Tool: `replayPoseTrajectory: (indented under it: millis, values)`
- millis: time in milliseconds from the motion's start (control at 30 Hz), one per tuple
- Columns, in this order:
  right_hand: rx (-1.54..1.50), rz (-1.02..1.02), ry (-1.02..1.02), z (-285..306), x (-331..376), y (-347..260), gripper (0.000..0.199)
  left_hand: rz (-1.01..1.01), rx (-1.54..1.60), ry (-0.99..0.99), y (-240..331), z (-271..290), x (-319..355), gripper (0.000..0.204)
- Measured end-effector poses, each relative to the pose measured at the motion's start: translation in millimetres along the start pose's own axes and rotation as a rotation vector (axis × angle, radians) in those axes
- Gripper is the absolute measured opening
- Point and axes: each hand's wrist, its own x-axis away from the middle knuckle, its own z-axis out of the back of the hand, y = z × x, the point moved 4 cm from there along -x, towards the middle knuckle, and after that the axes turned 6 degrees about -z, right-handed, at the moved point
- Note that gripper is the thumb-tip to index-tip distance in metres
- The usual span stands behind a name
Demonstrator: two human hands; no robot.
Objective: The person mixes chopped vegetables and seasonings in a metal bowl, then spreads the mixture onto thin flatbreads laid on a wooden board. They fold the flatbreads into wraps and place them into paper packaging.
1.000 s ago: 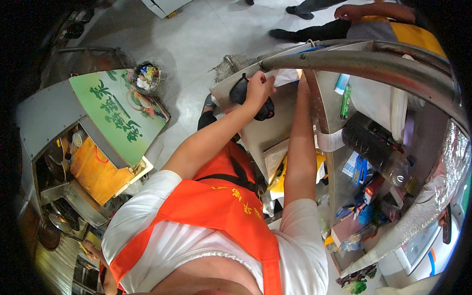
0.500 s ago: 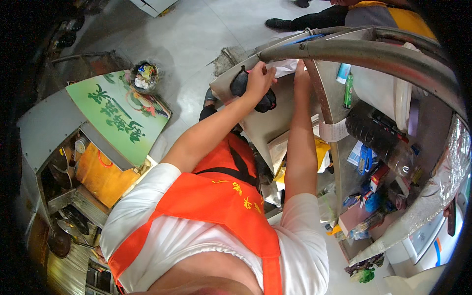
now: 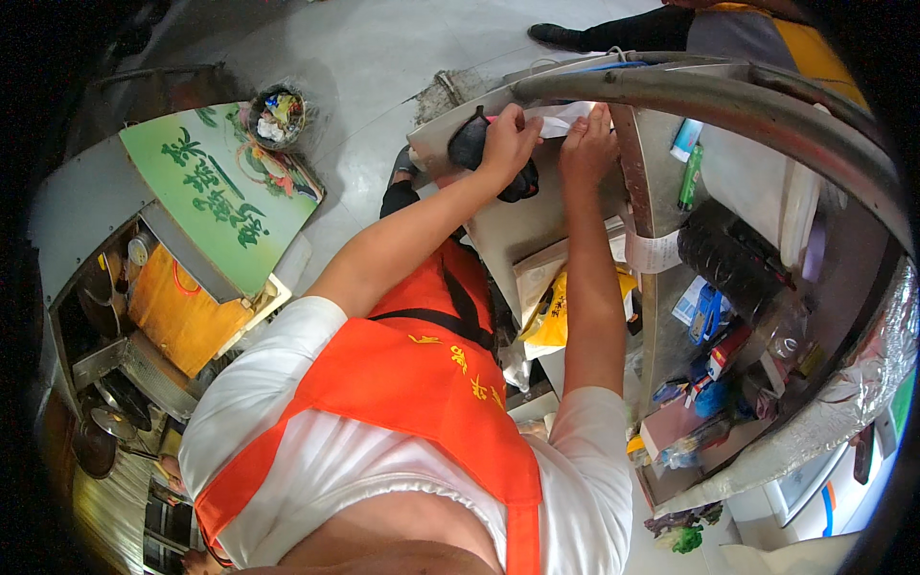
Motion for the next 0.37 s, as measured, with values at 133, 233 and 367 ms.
replayPoseTrajectory:
  millis: [133, 233, 367]
  values:
    - [-0.331, -0.042, -0.146, -3.4, -11.3, 8.9, 0.046, 0.081, 0.053, -0.009, 14.4, 1.0, 1.7, 0.028]
    - [-0.416, -0.109, -0.197, -15.5, -4.7, 19.3, 0.049, 0.174, 0.058, -0.006, 15.1, -1.1, 1.2, 0.027]
    - [-0.405, -0.098, -0.187, -27.2, -2.1, 28.2, 0.050, 0.180, -0.006, 0.006, 8.6, -1.4, 1.0, 0.029]
